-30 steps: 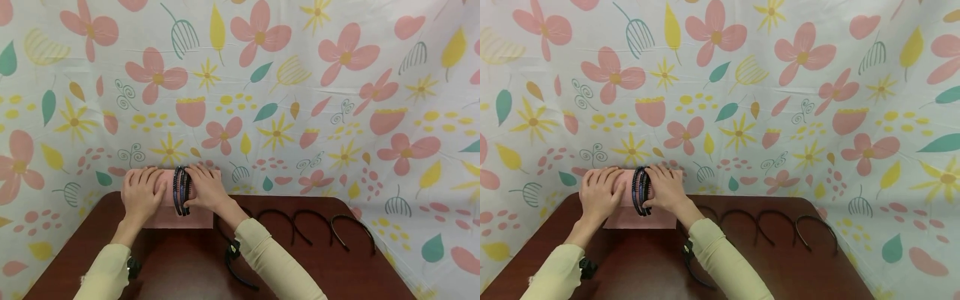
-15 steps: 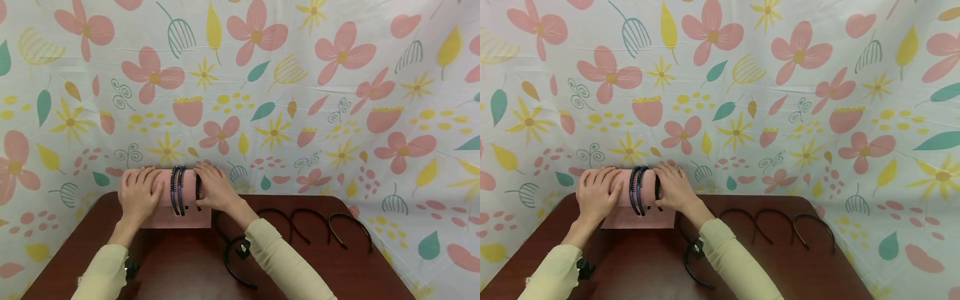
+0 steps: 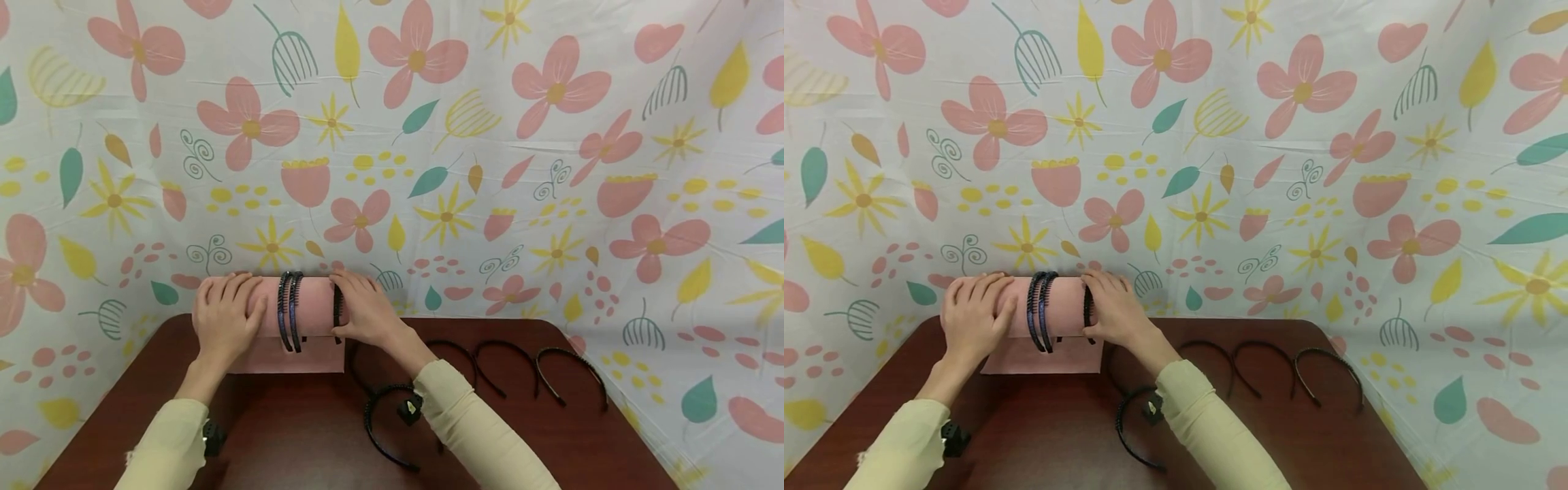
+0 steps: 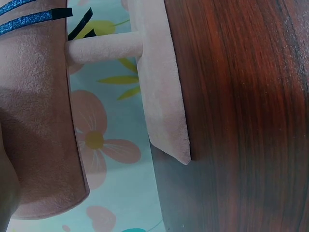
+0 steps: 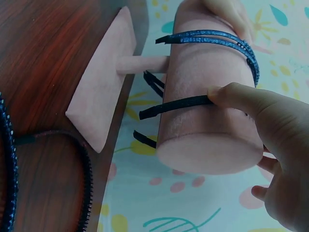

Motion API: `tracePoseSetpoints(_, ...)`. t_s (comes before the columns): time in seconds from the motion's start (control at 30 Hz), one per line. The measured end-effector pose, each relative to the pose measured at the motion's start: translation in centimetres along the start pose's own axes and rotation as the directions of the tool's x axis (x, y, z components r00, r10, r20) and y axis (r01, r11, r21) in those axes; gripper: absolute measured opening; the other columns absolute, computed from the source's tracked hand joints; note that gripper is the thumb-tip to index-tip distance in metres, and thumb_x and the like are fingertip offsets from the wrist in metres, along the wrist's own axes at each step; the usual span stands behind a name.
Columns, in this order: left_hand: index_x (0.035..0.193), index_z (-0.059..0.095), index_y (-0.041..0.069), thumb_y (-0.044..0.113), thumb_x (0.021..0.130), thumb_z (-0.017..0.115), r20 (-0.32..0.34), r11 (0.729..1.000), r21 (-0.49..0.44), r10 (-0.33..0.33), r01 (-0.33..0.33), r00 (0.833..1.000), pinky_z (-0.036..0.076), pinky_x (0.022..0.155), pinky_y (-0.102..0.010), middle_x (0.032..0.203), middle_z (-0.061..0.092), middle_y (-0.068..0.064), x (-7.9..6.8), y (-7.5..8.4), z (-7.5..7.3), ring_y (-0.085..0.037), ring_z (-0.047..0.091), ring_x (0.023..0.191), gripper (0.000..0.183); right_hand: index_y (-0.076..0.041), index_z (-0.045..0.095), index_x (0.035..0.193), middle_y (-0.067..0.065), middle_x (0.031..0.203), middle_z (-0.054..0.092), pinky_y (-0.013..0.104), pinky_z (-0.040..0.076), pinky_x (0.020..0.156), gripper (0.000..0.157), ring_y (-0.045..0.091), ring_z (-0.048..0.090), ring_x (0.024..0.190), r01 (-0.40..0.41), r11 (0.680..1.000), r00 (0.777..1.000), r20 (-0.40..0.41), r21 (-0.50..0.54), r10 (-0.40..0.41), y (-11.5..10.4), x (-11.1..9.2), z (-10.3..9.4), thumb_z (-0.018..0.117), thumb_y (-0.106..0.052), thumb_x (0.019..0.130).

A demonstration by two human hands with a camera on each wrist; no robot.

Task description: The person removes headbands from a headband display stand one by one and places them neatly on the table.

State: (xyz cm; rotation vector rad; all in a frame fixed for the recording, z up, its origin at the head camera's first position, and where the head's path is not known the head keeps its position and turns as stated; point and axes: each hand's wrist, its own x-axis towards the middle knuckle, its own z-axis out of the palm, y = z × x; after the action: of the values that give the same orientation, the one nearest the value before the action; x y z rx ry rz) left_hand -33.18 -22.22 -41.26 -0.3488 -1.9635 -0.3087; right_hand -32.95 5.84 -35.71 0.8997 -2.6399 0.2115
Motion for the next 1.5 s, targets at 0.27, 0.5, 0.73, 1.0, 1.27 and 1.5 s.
tracePoseSetpoints(0.27, 0.115, 0.07, 0.009, 0.042, 0.093, 0.048, -0.038, 1.0, -0.008, 0.003, -0.003, 0.999, 0.032, 0.108, -0.058, 0.118, 0.067, -0.015, 0.0, -0.1, 0.1, -0.038, 0.056, 0.114, 0.045, -0.016, 0.033, 0.152, 0.007, 0.159, 0.035, 0.055, 0.033, 0.115, 0.097, 0.029, 0.038, 0.143, -0.018, 1.0, 1.0, -0.012, 0.023, 0.018, 0.8, -0.9, -0.3, 0.082, -0.049, 0.076)
tracePoseSetpoints(0.5, 0.115, 0.071, 0.009, 0.042, 0.092, 0.049, -0.047, 1.0, -0.009, 0.003, -0.003, 0.999, 0.032, 0.107, -0.058, 0.117, 0.068, -0.015, 0.0, 0.0, 0.3, -0.037, 0.057, 0.114, 0.045, -0.015, 0.035, 0.152, 0.005, 0.159, 0.035, 0.055, 0.035, 0.114, 0.096, 0.029, 0.04, 0.142, -0.035, 0.999, 0.999, -0.025, 0.041, 0.036, 1.6, -1.4, -0.4, 0.081, -0.051, 0.076)
tracePoseSetpoints(0.73, 0.114, 0.071, 0.009, 0.041, 0.092, 0.049, -0.059, 1.0, -0.007, 0.009, -0.01, 0.998, 0.033, 0.107, -0.057, 0.117, 0.068, -0.015, 0.1, 0.0, 0.4, -0.037, 0.057, 0.113, 0.045, -0.016, 0.035, 0.152, 0.004, 0.159, 0.034, 0.056, 0.033, 0.115, 0.097, 0.029, 0.039, 0.143, -0.067, 0.995, 0.997, -0.027, 0.071, 0.069, 2.4, -2.1, -0.3, 0.082, -0.052, 0.075)
tracePoseSetpoints(1.0, 0.114, 0.07, 0.009, 0.043, 0.093, 0.048, -0.051, 1.0, 0.002, 0.005, -0.005, 0.999, 0.032, 0.109, -0.056, 0.117, 0.068, -0.015, 0.0, -0.1, 0.3, -0.038, 0.057, 0.114, 0.046, -0.015, 0.036, 0.152, 0.007, 0.158, 0.036, 0.058, 0.034, 0.113, 0.094, 0.031, 0.039, 0.142, -0.045, 0.993, 0.995, -0.085, 0.109, 0.054, 3.5, -3.6, -0.3, 0.08, -0.053, 0.077)
tracePoseSetpoints(1.27, 0.119, 0.068, 0.01, 0.044, 0.096, 0.044, 0.021, 1.0, 0.021, -0.002, 0.002, 1.0, 0.029, 0.11, -0.058, 0.123, 0.066, -0.015, -0.2, -0.1, 0.0, -0.036, 0.055, 0.119, 0.048, -0.015, 0.035, 0.154, 0.015, 0.154, 0.038, 0.056, 0.036, 0.113, 0.093, 0.034, 0.038, 0.141, 0.032, 0.988, 0.986, -0.166, 0.151, -0.006, 4.7, -5.5, -0.2, 0.078, -0.05, 0.079)
tracePoseSetpoints(1.5, 0.119, 0.069, 0.009, 0.045, 0.095, 0.045, 0.007, 1.0, 0.009, 0.001, -0.001, 1.0, 0.029, 0.11, -0.058, 0.123, 0.066, -0.015, -0.1, 0.0, 0.0, -0.037, 0.055, 0.118, 0.049, -0.019, 0.033, 0.155, 0.018, 0.152, 0.035, 0.06, 0.04, 0.106, 0.092, 0.039, 0.04, 0.137, 0.053, 0.979, 0.985, -0.172, 0.199, -0.019, 5.6, -6.6, -0.3, 0.079, -0.047, 0.08)
